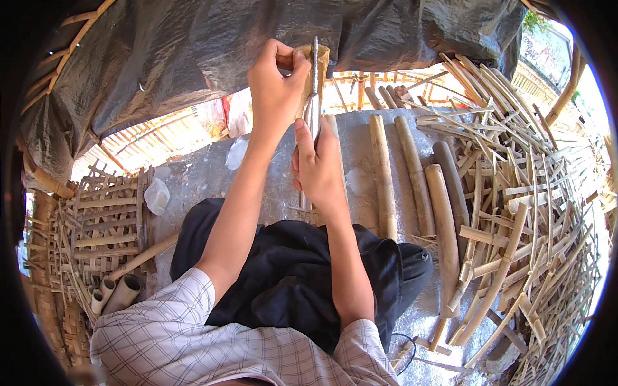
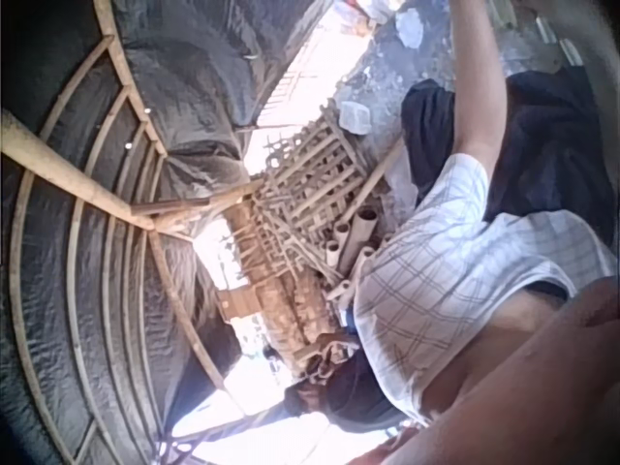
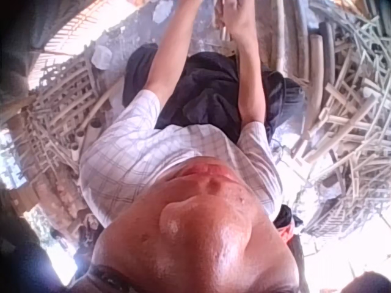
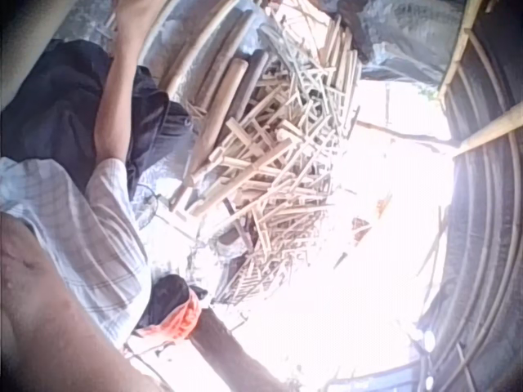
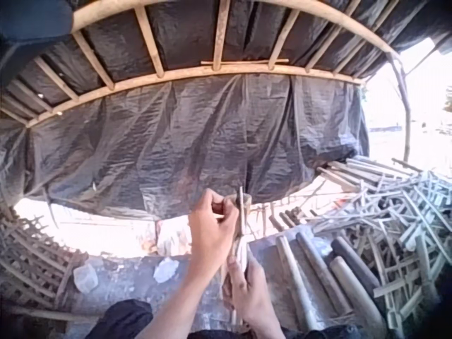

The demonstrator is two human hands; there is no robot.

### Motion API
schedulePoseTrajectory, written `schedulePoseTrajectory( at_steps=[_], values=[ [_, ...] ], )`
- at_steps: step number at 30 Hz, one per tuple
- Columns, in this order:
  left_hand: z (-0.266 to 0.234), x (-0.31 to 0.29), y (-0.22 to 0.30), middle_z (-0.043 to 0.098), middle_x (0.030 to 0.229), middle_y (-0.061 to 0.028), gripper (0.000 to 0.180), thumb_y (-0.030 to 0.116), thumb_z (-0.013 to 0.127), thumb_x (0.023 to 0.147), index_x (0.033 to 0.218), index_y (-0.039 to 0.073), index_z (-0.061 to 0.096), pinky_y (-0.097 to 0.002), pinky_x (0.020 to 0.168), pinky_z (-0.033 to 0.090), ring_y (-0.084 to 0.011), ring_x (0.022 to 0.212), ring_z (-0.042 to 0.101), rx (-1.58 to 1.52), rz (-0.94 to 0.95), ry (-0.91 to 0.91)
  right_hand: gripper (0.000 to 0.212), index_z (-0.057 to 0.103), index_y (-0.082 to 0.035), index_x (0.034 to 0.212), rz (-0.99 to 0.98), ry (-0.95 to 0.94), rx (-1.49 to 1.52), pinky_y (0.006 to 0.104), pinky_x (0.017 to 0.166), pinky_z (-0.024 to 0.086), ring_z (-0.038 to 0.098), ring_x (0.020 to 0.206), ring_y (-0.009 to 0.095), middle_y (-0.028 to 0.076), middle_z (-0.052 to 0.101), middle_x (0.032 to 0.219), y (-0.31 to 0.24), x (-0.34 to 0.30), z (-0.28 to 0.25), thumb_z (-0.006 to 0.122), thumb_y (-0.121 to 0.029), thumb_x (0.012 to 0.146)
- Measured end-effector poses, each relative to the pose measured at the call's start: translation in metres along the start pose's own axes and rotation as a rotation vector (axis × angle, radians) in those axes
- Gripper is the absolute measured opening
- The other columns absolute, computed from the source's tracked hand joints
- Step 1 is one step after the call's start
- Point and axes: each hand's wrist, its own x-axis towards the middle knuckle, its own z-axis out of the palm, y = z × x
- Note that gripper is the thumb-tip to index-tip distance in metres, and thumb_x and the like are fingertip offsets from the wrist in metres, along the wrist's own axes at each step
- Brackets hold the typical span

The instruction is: The person splits and shaves bamboo stalks using a knife, handling individual pieces and moving strips aside while sitting among a pile of bamboo debris.

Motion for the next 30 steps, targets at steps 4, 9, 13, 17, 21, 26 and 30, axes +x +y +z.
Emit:
schedulePoseTrajectory(
  at_steps=[4,9,13,17,21,26,30],
  values=[
    [0.001,-0.008,0.001,0.068,0.072,-0.011,0.014,0.007,0.067,0.09,0.084,-0.001,0.058,-0.0328,0.063,0.053,-0.0181,0.066,0.067,-0.006,-0.01,0.024,0.027,0.048,-0.004,0.104,-0.008,-0.002,-0.038,0.0262,0.036,0.032,0.037,0.042,0.007,-0.001,0.042,0.06,0.001,-0.002,0.001,0.045,-0.029,0.111],
    [-0.002,-0.013,0.002,0.067,0.071,-0.0098,0.014,0.004,0.067,0.09,0.083,0.0,0.057,-0.0309,0.061,0.054,-0.0155,0.065,0.066,0.025,0.038,0.027,0.021,0.048,-0.005,0.105,-0.008,0.027,-0.058,0.0251,0.036,0.029,0.034,0.042,0.006,-0.002,0.039,0.059,-0.001,-0.003,0.003,0.039,-0.022,0.111],
    [-0.004,-0.028,0.012,0.066,0.074,-0.0085,0.014,0.004,0.067,0.09,0.084,0.001,0.055,-0.0305,0.062,0.054,-0.0155,0.066,0.066,-0.001,0.028,0.023,0.02,0.047,-0.006,0.102,0.015,-0.02,-0.04,0.0249,0.036,0.028,0.033,0.042,0.006,-0.002,0.039,0.059,-0.004,-0.002,-0.008,0.038,-0.022,0.112],
    [-0.009,-0.029,0.012,0.067,0.076,-0.0087,0.013,0.003,0.066,0.091,0.084,0.0,0.055,-0.0313,0.064,0.056,-0.0166,0.069,0.068,0.022,0.028,0.049,0.022,0.047,-0.007,0.1,0.031,-0.059,-0.027,0.0249,0.036,0.028,0.034,0.041,0.006,-0.002,0.039,0.06,-0.006,-0.005,-0.006,0.039,-0.024,0.112],
    [-0.011,-0.029,0.015,0.069,0.082,-0.0097,0.014,0.008,0.07,0.093,0.095,-0.001,0.059,-0.0328,0.072,0.058,-0.0185,0.078,0.071,-0.044,0.018,-0.025,0.024,0.047,-0.008,0.098,0.057,-0.046,-0.02,0.0246,0.036,0.029,0.035,0.041,0.006,-0.002,0.039,0.06,-0.009,-0.003,-0.013,0.042,-0.028,0.111],
    [-0.049,-0.071,0.014,0.07,0.089,-0.0101,0.025,0.014,0.073,0.094,0.11,-0.001,0.06,-0.0336,0.08,0.058,-0.0191,0.087,0.072,0.007,-0.059,-0.083,0.03,0.047,-0.008,0.094,0.088,0.014,0.008,0.0251,0.036,0.03,0.037,0.04,0.007,0.0,0.042,0.06,-0.009,-0.005,-0.02,0.046,-0.034,0.109],
    [-0.132,-0.149,-0.048,0.067,0.089,-0.0091,0.021,0.003,0.067,0.095,0.113,0.0,0.059,-0.0295,0.076,0.058,-0.0149,0.077,0.067,-0.021,-0.662,-0.262,0.037,0.046,-0.007,0.094,0.098,-0.077,0.039,0.0249,0.035,0.028,0.038,0.039,0.009,0.002,0.043,0.059,-0.018,-0.009,-0.011,0.045,-0.04,0.11]
  ],
)
